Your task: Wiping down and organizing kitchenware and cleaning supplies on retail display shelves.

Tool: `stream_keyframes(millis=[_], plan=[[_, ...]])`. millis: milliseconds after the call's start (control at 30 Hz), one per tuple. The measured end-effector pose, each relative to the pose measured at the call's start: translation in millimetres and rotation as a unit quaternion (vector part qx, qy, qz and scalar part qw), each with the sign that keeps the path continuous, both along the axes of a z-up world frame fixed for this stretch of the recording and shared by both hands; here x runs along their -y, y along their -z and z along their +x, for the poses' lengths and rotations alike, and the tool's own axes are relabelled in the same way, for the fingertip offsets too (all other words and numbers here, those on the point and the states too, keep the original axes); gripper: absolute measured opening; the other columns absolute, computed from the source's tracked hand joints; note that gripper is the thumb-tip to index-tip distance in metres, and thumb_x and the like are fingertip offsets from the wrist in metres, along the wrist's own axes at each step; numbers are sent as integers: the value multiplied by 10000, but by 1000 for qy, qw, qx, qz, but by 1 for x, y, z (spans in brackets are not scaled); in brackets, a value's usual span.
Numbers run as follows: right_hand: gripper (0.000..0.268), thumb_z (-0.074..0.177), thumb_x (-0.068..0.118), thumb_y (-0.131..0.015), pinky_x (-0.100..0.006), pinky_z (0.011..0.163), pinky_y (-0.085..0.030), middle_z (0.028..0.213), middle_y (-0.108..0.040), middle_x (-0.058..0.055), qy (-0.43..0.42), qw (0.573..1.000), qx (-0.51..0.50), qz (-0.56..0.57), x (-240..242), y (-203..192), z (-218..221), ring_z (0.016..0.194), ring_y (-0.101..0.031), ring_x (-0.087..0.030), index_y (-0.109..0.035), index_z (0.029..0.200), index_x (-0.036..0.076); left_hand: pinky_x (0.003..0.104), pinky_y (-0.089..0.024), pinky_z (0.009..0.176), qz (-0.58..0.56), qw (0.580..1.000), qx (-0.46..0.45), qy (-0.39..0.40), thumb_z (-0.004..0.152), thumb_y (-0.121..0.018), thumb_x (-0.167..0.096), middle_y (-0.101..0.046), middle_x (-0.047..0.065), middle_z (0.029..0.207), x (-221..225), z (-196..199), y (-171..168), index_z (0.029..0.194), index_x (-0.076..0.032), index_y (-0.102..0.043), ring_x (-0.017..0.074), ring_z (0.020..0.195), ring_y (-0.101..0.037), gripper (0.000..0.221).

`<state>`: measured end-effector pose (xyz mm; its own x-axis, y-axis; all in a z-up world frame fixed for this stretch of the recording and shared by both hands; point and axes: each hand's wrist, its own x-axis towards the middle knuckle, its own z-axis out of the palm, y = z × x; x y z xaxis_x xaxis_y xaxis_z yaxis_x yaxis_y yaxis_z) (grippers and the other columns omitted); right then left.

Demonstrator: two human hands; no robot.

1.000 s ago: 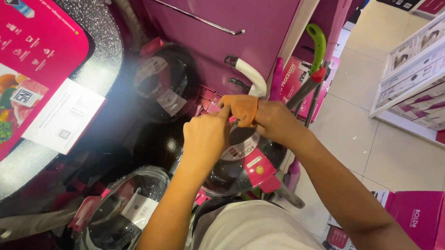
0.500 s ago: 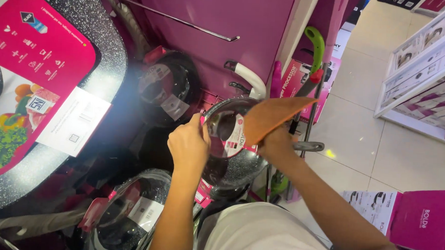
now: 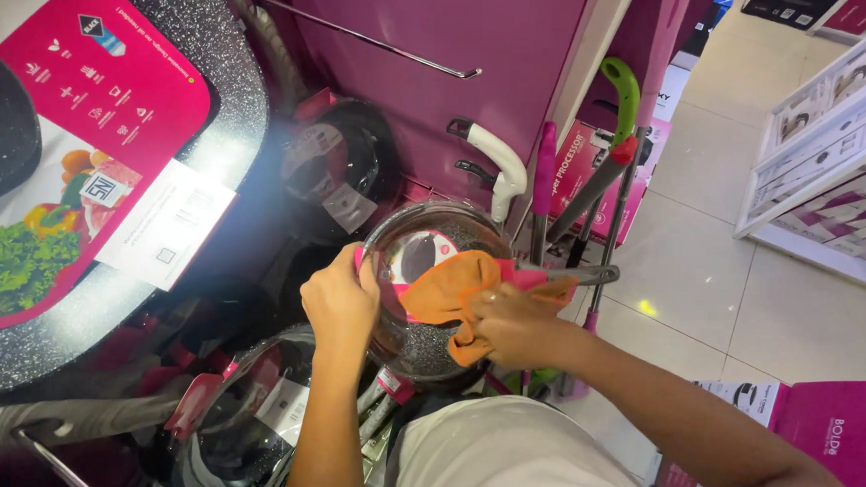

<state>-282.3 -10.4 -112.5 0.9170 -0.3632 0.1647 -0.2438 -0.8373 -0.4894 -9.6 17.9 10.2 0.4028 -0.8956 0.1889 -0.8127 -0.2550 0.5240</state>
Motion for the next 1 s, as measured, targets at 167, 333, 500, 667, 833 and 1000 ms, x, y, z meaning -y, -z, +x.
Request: stream_keyframes(millis=[167,333,500,667,833,1000], plan=[[303,865,261,-678,-370,726,-397,704,-546,18,190,976,-17,-108,-3,11,-35,680,-528,-214,-503,630,188,528,-573,800,-50,996,-57,-55,995,-617,-291,-759,158,797,-16,11,11,1064,-185,-764,433,818,-735,195],[590,997,374,-585,-353,535,-378,424,-482,-45,466,847,120,225,-16,-57,-56,440,-489,-232,-495,468,128,515,-562,835,-105,988,-72,-86,1013,-607,-268,-782,87,904,-28,4,4,1100,-220,-724,388,892,-735,154],[648,1106,510,-476,-307,525,-377,486,-443,14,511,710,340,345,0,-80,-36,451,-466,-158,-460,555,172,434,-575,839,-222,968,-90,-74,934,-632,-110,-786,67,967,-41,-21,37,1128,-226,-752,328,930,-738,256],[463,1055,338,-459,-267,852,-590,1053,-770,-136,501,635,460,367,-7,-171,2,958,-725,-194,-698,1271,5,350,-548,1047,-332,909,-252,13,948,-485,78,-667,248,1308,-68,-48,68,1266,84,-577,341,1231,-666,331],[337,1060,269,-466,-225,566,-558,678,-693,-53,416,794,375,235,13,-148,-9,619,-694,-127,-677,909,56,401,-497,1052,-348,885,-298,84,812,-469,51,-513,225,1290,-93,-53,111,1295,72,-453,334,1241,-527,483],[227,1048,230,-492,-395,950,-546,939,-610,-79,244,902,353,31,42,-175,12,908,-631,-222,-595,945,56,492,-136,1256,-64,926,-368,58,779,-679,34,-280,259,1593,-103,-65,115,1546,57,-163,369,1509,-263,925]])
